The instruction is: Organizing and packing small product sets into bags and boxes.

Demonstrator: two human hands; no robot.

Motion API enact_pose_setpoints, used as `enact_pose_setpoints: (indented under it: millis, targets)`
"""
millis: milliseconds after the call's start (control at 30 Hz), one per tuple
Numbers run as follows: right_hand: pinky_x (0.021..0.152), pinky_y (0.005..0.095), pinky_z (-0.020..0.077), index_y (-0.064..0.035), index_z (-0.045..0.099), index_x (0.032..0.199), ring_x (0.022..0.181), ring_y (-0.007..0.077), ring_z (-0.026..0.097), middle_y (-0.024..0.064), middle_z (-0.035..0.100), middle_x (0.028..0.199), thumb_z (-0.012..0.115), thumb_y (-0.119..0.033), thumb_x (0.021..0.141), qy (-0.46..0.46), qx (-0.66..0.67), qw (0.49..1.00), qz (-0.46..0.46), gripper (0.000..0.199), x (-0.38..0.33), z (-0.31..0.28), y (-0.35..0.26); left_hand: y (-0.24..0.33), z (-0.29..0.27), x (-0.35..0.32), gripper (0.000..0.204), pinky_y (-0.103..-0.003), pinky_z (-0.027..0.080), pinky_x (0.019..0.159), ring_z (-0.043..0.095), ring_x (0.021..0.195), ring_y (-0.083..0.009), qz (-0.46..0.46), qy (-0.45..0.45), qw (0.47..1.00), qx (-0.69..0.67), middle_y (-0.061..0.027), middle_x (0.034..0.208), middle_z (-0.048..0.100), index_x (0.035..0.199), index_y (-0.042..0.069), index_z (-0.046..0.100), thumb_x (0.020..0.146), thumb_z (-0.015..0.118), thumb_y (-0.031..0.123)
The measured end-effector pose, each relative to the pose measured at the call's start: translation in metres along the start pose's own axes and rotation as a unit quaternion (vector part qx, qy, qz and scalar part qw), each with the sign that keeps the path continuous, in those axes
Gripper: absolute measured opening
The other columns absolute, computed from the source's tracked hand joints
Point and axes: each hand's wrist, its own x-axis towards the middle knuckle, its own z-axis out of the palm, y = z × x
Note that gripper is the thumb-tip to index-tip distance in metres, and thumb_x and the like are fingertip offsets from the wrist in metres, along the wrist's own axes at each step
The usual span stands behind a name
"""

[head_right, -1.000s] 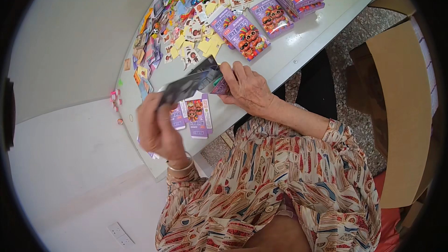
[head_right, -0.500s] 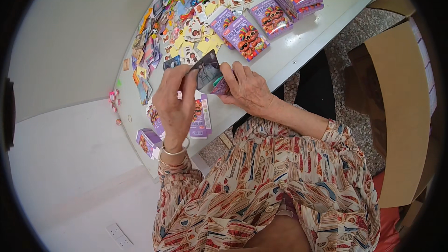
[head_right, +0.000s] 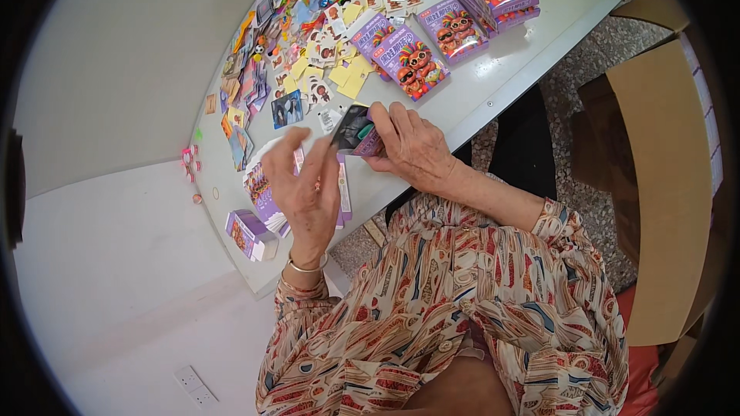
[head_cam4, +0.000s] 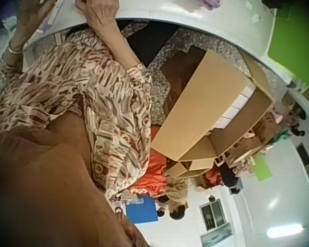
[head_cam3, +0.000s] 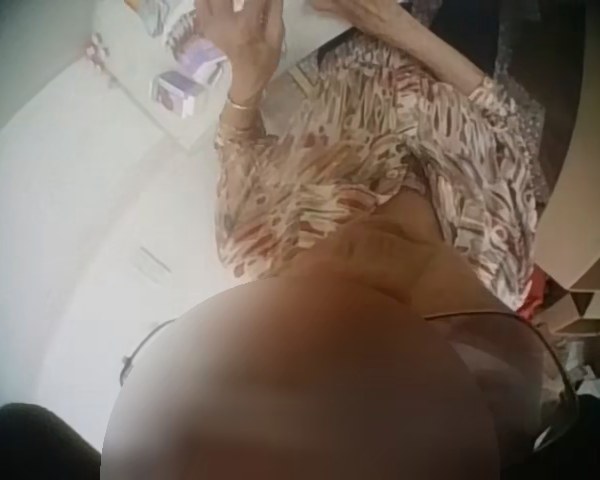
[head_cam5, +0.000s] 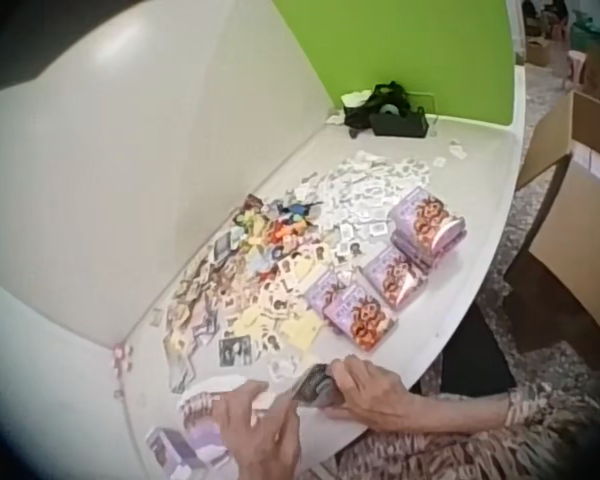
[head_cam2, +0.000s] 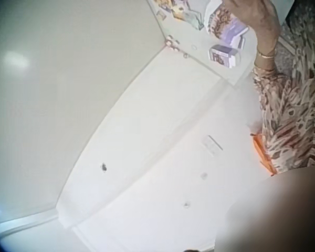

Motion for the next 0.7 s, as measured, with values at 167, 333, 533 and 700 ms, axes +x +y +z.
enact_pose_setpoints:
  millis: [167,333,533,700]
  targets:
    - [0.071,0.0372,0.0517,0.0018,0.029,0.131,0.091,0.0324,0.058,0.0177,0.051,0.107,0.085,-0.023,0.059,-0.025,0.001,1.000,0.003,0.095,0.002,0.000,-0.002,-0.008,0.016,-0.003,0.028,-0.037,0.046,0.076,0.054,0.094,-0.0292,-0.024,-0.033,0.992,-0.120,-0.0129,0.107,0.056,0.097,0.003,0.066,0.071,0.067,-0.007]
    - [0.072,0.0373,0.0514,0.0013,0.029,0.132,0.093,0.0328,0.058,0.0178,0.051,0.106,0.084,-0.021,0.058,-0.023,0.006,1.000,0.002,0.095,0.004,-0.001,-0.004,-0.012,0.024,0.008,0.027,-0.040,0.046,0.078,0.053,0.097,-0.0319,-0.001,-0.087,0.989,-0.117,-0.0139,0.109,0.054,0.095,0.001,0.065,0.069,0.066,-0.005]
    - [0.068,0.0358,0.0517,0.0014,0.031,0.130,0.089,0.0318,0.059,0.0169,0.051,0.106,0.084,-0.023,0.058,-0.052,-0.007,0.999,0.000,0.093,0.003,-0.004,-0.005,-0.011,0.009,0.017,0.013,-0.031,0.049,0.073,0.060,0.085,-0.0203,-0.089,-0.160,0.949,-0.256,-0.0103,0.104,0.059,0.094,0.002,0.067,0.081,0.065,0.000]
    - [0.067,0.0347,0.0517,0.0015,0.031,0.129,0.087,0.0316,0.059,0.0167,0.050,0.108,0.083,-0.026,0.060,-0.030,-0.025,0.999,-0.010,0.091,0.001,-0.003,0.000,-0.109,0.039,0.070,0.015,-0.031,0.050,0.064,0.061,0.067,-0.0224,-0.232,-0.061,0.941,-0.239,-0.0134,0.083,0.067,0.091,-0.001,0.067,0.086,0.062,0.012]
